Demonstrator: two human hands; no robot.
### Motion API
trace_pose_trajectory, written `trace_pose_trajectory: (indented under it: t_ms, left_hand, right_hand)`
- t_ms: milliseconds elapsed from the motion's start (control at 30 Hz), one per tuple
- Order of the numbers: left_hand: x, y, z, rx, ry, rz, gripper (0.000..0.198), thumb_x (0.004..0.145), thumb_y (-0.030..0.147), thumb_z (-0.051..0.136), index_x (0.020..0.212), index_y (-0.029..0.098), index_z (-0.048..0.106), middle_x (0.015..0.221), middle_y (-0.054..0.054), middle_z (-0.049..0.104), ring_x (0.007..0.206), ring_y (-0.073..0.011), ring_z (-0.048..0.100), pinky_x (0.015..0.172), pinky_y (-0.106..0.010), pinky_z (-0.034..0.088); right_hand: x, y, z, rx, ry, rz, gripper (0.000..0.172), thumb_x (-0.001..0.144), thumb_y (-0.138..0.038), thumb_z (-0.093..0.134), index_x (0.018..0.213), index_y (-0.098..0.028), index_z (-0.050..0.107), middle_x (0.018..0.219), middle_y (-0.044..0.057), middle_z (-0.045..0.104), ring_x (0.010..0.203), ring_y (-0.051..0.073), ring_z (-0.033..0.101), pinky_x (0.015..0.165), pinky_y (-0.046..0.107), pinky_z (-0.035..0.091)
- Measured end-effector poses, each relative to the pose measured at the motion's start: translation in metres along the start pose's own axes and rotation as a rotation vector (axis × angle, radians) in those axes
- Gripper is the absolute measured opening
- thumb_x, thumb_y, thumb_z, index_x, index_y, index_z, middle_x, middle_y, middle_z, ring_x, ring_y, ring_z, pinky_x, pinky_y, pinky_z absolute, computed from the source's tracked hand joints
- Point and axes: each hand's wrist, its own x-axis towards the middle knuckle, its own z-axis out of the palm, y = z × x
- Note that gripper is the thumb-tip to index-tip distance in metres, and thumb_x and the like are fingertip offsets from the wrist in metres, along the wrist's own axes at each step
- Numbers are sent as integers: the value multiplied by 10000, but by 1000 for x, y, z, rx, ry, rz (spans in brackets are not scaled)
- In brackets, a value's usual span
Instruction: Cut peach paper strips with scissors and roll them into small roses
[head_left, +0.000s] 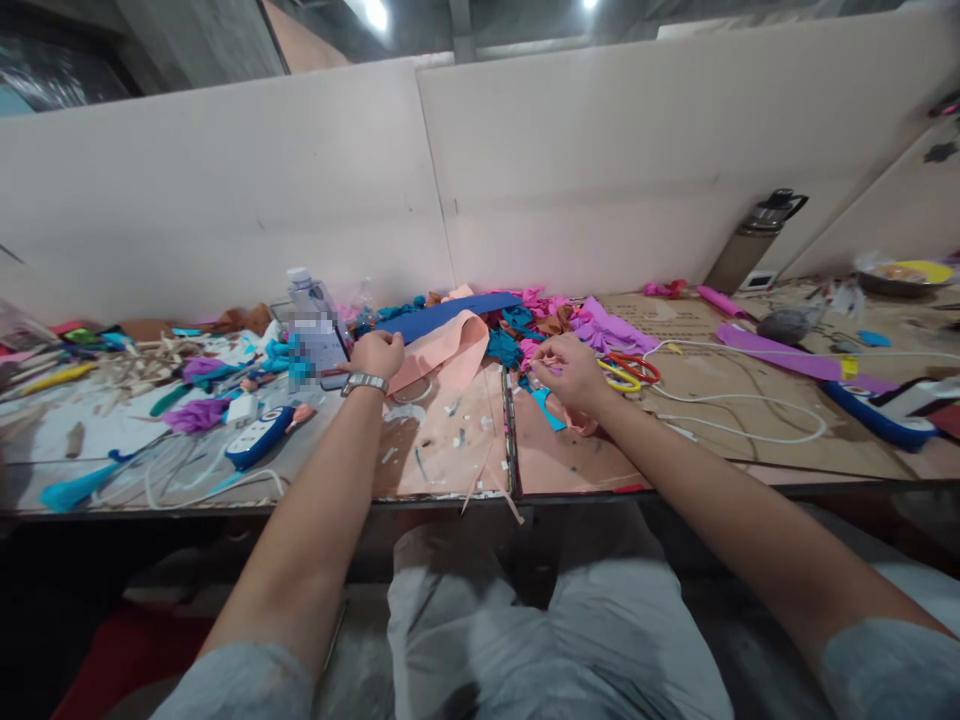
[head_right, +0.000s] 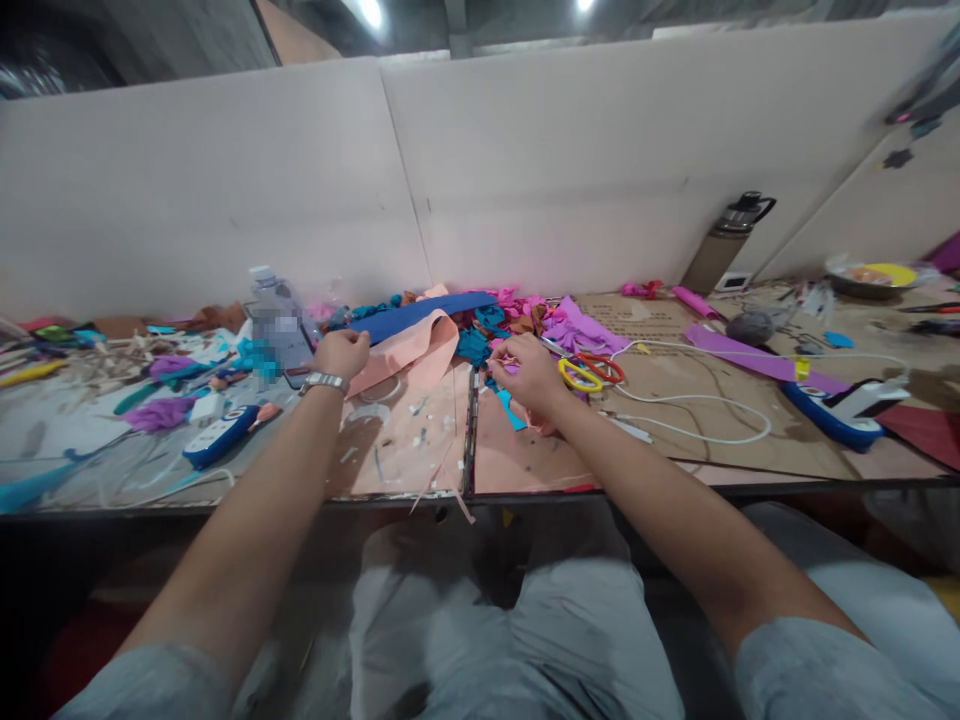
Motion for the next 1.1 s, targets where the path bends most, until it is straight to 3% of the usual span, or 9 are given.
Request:
trace_pose_trajectory:
  t_ms: [333,467,567,633,733,967,1100]
  left_hand:
    - [-8,7,13,1,50,47,369,890,454,533,952,193,786,1050,-190,767,1110,-408,648,976,-583,415]
    - [-30,33,15,-10,51,285,319,880,412,551,814,187,767,879,-171,768,1019,-370,664,983,-533,403]
    - [-51,61,15,-152,-105,589,319,881,420,567,808,176,758,860,-139,762,913,-304,674,929,-442,446]
    - [-63,80,17,-215,-229,711,325,875,459,583,851,194,769,862,-82,767,830,-235,677,808,-337,485]
    - [-75,99,24,-468,-427,871,351,894,464,580,950,167,760,906,-74,766,829,-206,675,753,-298,493]
    - [-83,95,47,-728,-493,826,385,843,506,690,961,144,749,903,-97,769,836,-206,688,755,-302,517]
    - [-86,89,51,-797,-458,825,396,837,533,701,925,148,732,861,-84,754,810,-191,677,750,-293,517]
  right_hand:
    - [-2,3,2,-1,-4,-24,96,843,-250,668,760,-239,622,788,31,680,811,232,581,757,373,452]
    - [-1,3,3,-5,-22,-34,94,836,-224,660,756,-236,613,786,33,677,813,229,576,766,368,448]
    - [-1,3,4,-4,-41,-35,92,843,-222,647,760,-234,608,794,35,676,806,224,573,760,359,446]
    - [-1,4,4,-2,-46,-29,81,859,-231,630,780,-230,611,816,39,680,806,221,575,754,354,445]
    - [0,5,4,-2,-41,-14,63,869,-229,611,806,-225,615,831,42,683,809,221,580,749,351,441]
    - [-1,5,5,6,-25,-2,59,879,-242,620,822,-226,628,836,39,689,816,220,596,759,351,452]
    - [-2,3,6,18,-25,2,73,899,-278,633,851,-227,652,857,44,700,836,223,614,777,355,468]
